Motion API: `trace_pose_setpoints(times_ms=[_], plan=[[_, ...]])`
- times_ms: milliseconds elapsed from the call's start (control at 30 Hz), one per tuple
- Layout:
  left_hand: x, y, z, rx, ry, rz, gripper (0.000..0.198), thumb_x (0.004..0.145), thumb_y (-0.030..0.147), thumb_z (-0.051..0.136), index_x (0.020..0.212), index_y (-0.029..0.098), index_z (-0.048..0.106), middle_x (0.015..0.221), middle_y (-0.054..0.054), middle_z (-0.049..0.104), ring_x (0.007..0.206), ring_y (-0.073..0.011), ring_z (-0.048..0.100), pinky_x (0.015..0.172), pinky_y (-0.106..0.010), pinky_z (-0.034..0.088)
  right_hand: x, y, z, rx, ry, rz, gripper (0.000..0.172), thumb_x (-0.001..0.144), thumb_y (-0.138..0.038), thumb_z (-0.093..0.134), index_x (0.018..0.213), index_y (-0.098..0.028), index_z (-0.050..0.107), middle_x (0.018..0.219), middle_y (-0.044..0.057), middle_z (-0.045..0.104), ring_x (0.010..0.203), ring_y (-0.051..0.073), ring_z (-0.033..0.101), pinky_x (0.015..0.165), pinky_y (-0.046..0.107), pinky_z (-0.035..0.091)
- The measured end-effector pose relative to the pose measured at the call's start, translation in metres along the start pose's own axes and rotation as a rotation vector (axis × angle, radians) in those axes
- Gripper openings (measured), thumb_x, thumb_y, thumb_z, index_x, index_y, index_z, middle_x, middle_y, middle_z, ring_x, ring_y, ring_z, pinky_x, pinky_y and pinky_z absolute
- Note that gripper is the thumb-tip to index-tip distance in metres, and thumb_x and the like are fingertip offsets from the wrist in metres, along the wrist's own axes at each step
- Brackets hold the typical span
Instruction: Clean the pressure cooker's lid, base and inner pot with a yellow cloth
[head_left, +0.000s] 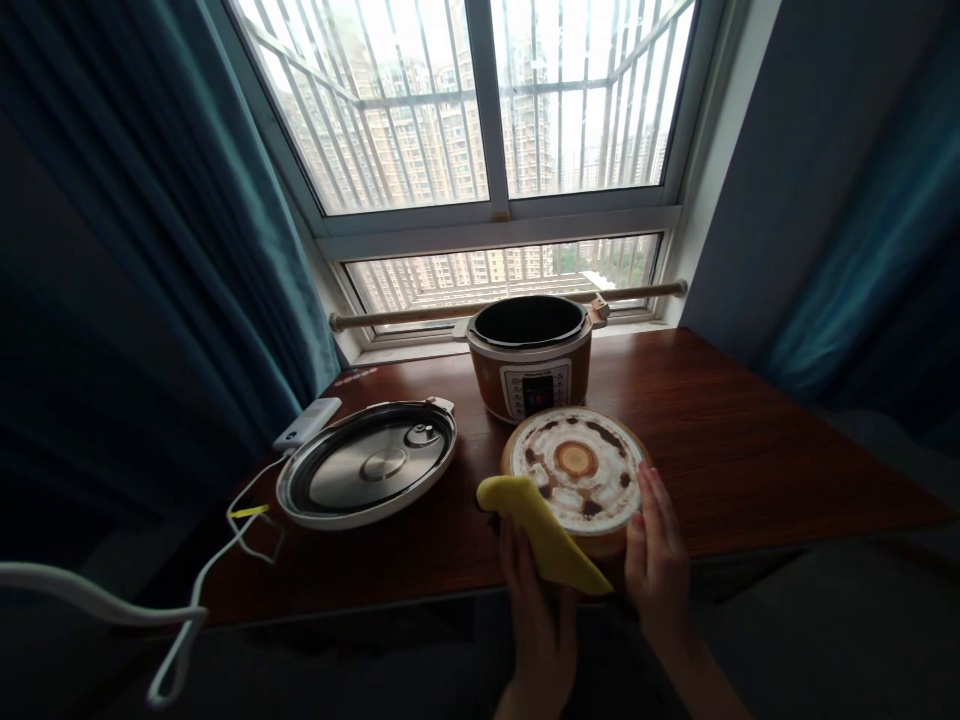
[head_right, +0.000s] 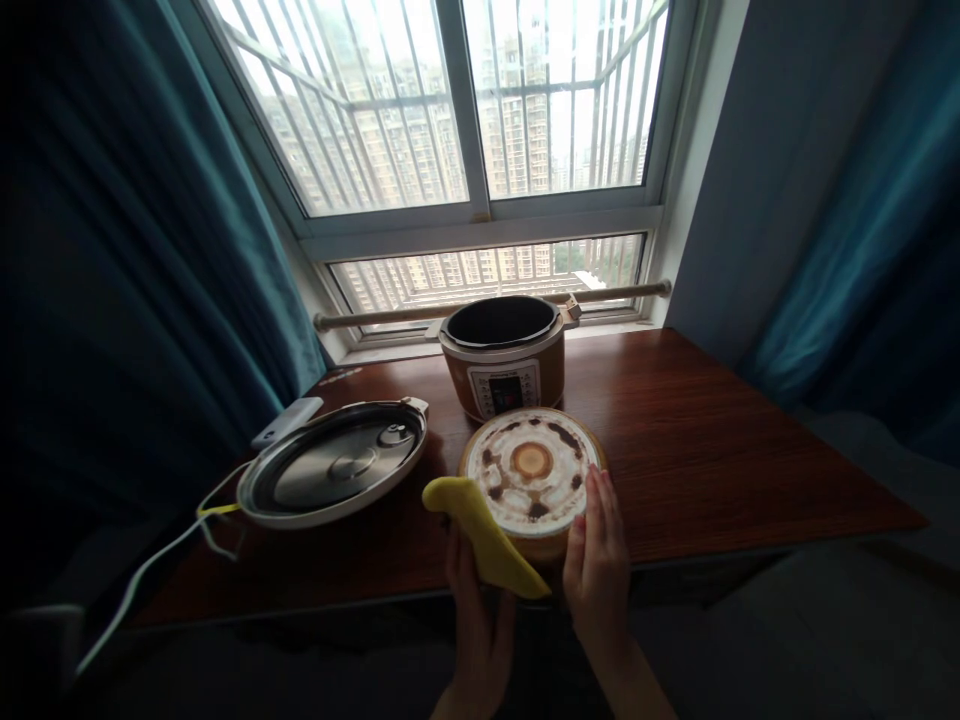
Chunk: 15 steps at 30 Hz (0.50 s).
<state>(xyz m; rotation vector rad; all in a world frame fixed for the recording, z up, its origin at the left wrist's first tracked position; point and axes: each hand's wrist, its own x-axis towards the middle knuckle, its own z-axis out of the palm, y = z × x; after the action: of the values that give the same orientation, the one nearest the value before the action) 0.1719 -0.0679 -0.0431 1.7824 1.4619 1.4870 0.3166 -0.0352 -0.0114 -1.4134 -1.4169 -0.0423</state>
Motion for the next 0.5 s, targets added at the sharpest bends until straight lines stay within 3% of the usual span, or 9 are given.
trace_pose_setpoints(times_ms=[100,200,267,400,500], plan=[[0.017,0.015,-0.006,0.128,-0.131,0.269,0.065,0.081,0.016,0.049,0.14,0.025,0.025,0.148,-0.009,0.024,0.137,-0.0309,0.012,0.109,-0.054,0.012,0.001,-0.003,-0.009,0.041,0.009,0.047,0.045,0.092,-0.023,0.031,0.136,-0.017,0.035,0.139,0.011,0.038,0.128,0.024,0.036,0.103,0.05,0.032],[0.042,0.035,-0.008,0.136,-0.236,0.344,0.067,0.076,0.01,0.051,0.138,0.028,0.032,0.138,-0.006,0.043,0.134,-0.0303,0.024,0.11,-0.052,0.008,-0.003,-0.012,-0.021,0.029,0.068,0.03,0.045,0.091,-0.022,0.033,0.136,-0.018,0.034,0.138,0.011,0.04,0.127,0.025,0.038,0.101,0.051,0.034],[0.055,0.047,-0.008,0.062,-0.231,0.32,0.074,0.071,0.006,0.052,0.138,0.028,0.031,0.138,-0.007,0.042,0.132,-0.0301,0.028,0.11,-0.051,0.013,-0.008,-0.021,-0.028,0.011,0.035,-0.104,0.048,0.089,-0.019,0.037,0.137,-0.018,0.033,0.138,0.011,0.041,0.127,0.025,0.038,0.101,0.05,0.036],[0.061,0.056,-0.01,-0.063,-0.193,0.297,0.082,0.068,0.001,0.05,0.14,0.027,0.022,0.147,-0.009,0.023,0.134,-0.0295,0.023,0.107,-0.049,0.024,-0.01,-0.032,-0.031,-0.023,-0.195,-0.449,0.053,0.085,-0.011,0.044,0.137,-0.016,0.034,0.133,0.01,0.047,0.125,0.024,0.041,0.099,0.043,0.041],[0.053,0.048,-0.017,-0.063,-0.1,0.304,0.072,0.075,0.006,0.051,0.138,0.03,0.026,0.147,-0.009,0.022,0.134,-0.0287,0.025,0.106,-0.048,0.026,0.0,-0.03,-0.03,-0.076,-0.311,-0.533,0.049,0.085,-0.013,0.049,0.133,-0.017,0.04,0.129,0.008,0.051,0.125,0.023,0.041,0.099,0.042,0.042]])
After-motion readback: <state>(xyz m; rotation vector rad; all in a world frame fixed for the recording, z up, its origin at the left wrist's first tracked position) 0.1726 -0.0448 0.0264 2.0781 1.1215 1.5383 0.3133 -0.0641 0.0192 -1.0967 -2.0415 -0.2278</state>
